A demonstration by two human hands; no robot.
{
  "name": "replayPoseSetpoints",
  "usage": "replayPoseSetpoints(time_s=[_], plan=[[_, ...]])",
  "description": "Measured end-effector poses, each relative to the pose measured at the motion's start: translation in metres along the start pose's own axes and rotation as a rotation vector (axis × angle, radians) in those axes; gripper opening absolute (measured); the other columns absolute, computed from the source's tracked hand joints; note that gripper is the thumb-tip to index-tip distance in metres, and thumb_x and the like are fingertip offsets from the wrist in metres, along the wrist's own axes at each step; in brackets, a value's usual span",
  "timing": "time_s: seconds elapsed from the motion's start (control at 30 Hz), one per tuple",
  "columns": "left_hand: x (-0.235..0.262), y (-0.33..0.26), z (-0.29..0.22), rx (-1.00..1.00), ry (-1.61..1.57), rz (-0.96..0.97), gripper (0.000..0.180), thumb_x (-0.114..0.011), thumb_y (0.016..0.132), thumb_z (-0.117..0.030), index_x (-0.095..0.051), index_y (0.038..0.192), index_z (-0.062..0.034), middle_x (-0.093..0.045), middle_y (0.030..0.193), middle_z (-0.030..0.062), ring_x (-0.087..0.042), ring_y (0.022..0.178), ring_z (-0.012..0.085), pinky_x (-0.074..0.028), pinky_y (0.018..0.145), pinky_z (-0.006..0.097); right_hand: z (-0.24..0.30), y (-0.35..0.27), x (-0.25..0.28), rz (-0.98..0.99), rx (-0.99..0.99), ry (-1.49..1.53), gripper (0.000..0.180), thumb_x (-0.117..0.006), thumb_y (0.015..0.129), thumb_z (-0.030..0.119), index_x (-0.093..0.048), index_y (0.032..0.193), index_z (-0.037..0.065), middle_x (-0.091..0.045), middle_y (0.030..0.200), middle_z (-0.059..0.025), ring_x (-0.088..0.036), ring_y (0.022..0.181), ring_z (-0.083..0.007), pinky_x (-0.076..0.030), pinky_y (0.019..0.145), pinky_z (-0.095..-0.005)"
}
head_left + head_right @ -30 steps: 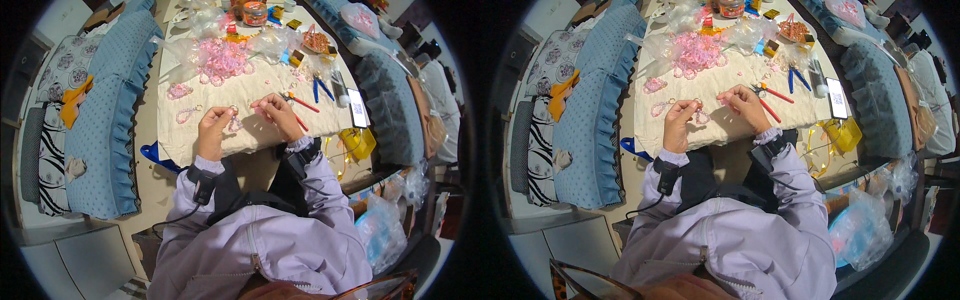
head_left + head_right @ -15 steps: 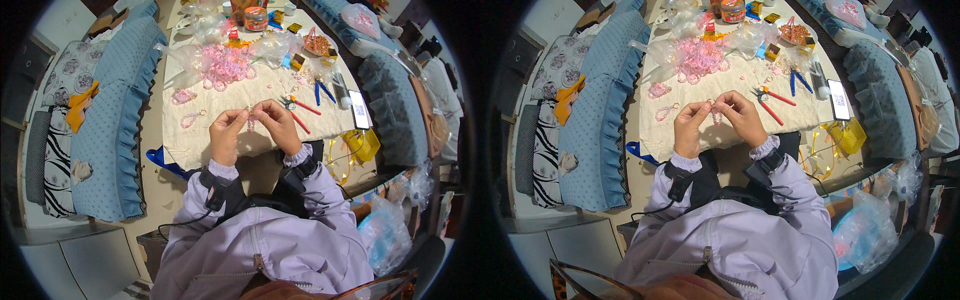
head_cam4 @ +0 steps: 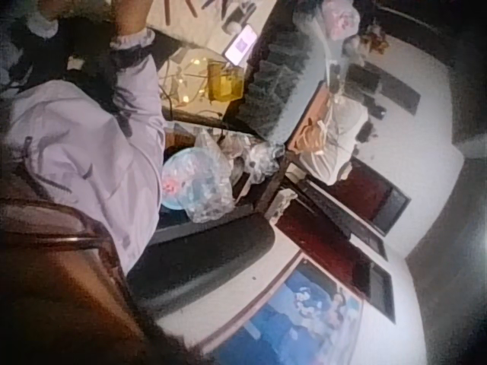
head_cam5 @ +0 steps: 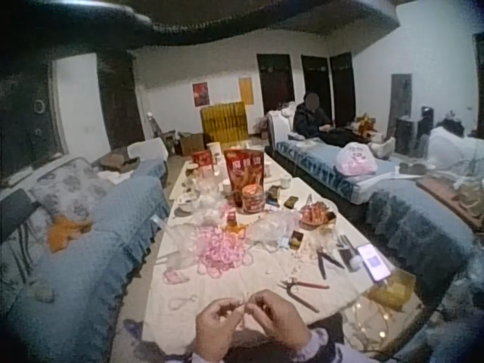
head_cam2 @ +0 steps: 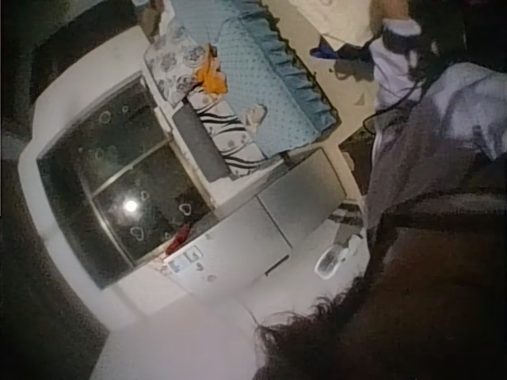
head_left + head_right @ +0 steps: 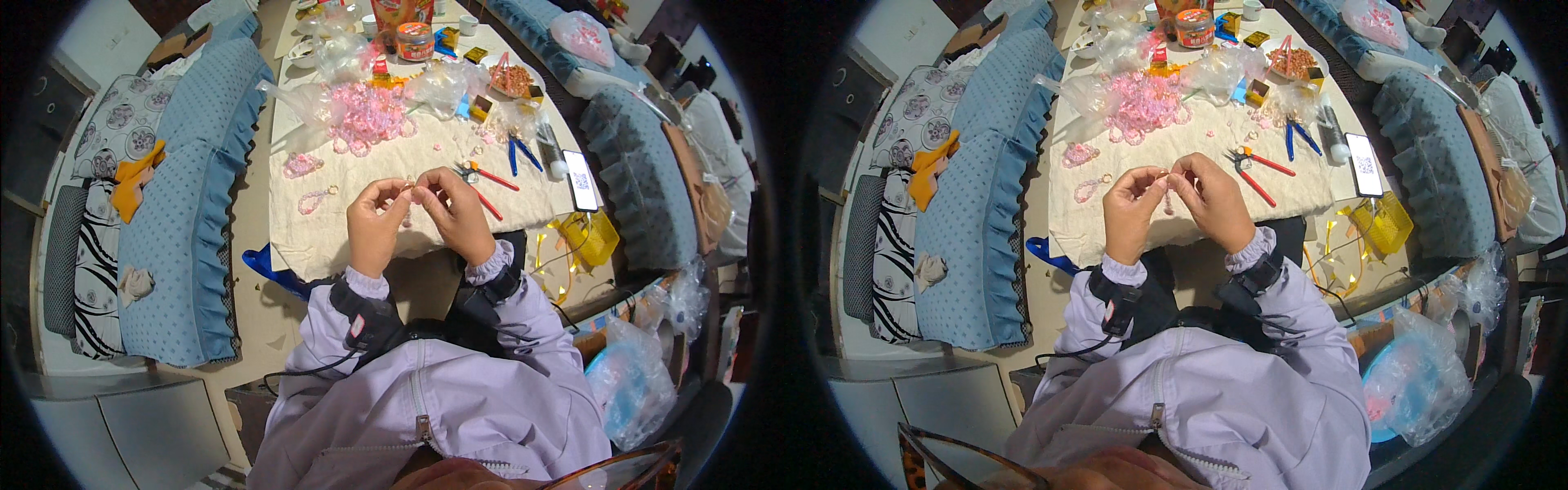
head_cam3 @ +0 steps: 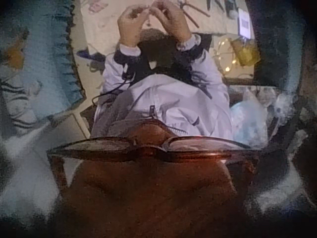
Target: The person assembles a beaded keychain by threading pink beads onto a string and using pliers to attach a metal clasp. The person repeatedly picks up beads, threads them, and secures the end with pliers.
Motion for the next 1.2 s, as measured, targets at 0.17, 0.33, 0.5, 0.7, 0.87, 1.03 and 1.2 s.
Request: replayPoseSetpoints(time_s=[0.17,0.33,0.5,0.7,0.87,1.03,1.2], plan=[[0.002,0.002,0.003,0.022,-0.028,0.027,0.018,-0.072,0.091,-0.012,-0.072,0.103,0.0016,-0.073,0.092,0.0048,-0.063,0.082,0.0088,-0.050,0.075,0.024,0.014,-0.001,0.003,-0.006,0.052,-0.177,0.016,-0.069,0.092,0.013,-0.060,0.099,0.003,-0.062,0.085,-0.0119,-0.060,0.070,-0.0234,-0.048,0.062,-0.0320],[0.006,0.001,0.002,0.051,0.033,0.070,0.020,-0.073,0.092,-0.013,-0.072,0.104,0.0035,-0.073,0.094,0.0059,-0.064,0.085,0.0091,-0.051,0.076,0.024,0.023,-0.002,0.002,-0.024,0.166,-0.320,0.014,-0.068,0.093,0.013,-0.059,0.098,0.003,-0.063,0.087,-0.0134,-0.061,0.073,-0.0283,-0.048,0.064,-0.0353],[0.006,0.002,0.002,0.131,-0.097,0.084,0.020,-0.072,0.093,-0.011,-0.072,0.104,0.0050,-0.073,0.096,0.0065,-0.065,0.086,0.0092,-0.051,0.079,0.022,0.016,-0.002,-0.001,0.014,0.083,-0.265,0.016,-0.066,0.094,0.016,-0.057,0.099,0.004,-0.061,0.085,-0.0146,-0.062,0.077,-0.0316,-0.049,0.066,-0.0385],[0.006,0.005,0.001,0.163,-0.167,0.093,0.022,-0.073,0.092,-0.012,-0.071,0.106,0.0050,-0.072,0.096,0.0057,-0.064,0.087,0.0089,-0.050,0.079,0.022,0.009,0.000,-0.003,-0.015,0.081,-0.120,0.014,-0.061,0.097,0.014,-0.055,0.101,0.002,-0.059,0.088,-0.0158,-0.060,0.080,-0.0302,-0.048,0.072,-0.0365],[0.010,0.008,0.003,0.251,-0.297,0.131,0.023,-0.071,0.094,-0.017,-0.071,0.108,0.0012,-0.073,0.098,0.0057,-0.065,0.088,0.0093,-0.048,0.076,0.021,0.001,0.000,-0.005,-0.007,0.042,0.026,0.013,-0.058,0.100,0.013,-0.054,0.102,0.001,-0.056,0.086,-0.0116,-0.058,0.079,-0.0217,-0.047,0.072,-0.0330],[0.010,0.007,0.008,0.320,-0.404,0.125,0.023,-0.071,0.094,-0.018,-0.071,0.109,0.0004,-0.073,0.098,0.0054,-0.064,0.086,0.0091,-0.047,0.074,0.021,0.000,-0.001,-0.006,-0.027,0.019,0.159,0.013,-0.058,0.101,0.013,-0.054,0.102,0.001,-0.057,0.087,-0.0098,-0.059,0.081,-0.0181,-0.047,0.073,-0.0315],[0.003,0.003,0.002,0.176,-0.249,0.102,0.022,-0.073,0.093,-0.015,-0.072,0.107,0.0019,-0.072,0.093,0.0040,-0.060,0.080,0.0066,-0.046,0.072,0.020,0.011,-0.003,-0.003,-0.039,0.066,-0.040,0.012,-0.062,0.097,0.012,-0.056,0.098,0.002,-0.060,0.087,-0.0124,-0.061,0.080,-0.0251,-0.048,0.073,-0.0340]])
Point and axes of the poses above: each hand's wrist, its own y-axis towards the middle knuckle, its own x-axis out of the back of the hand, z = x × y, the point moved 5 cm from there along y, towards the middle knuckle
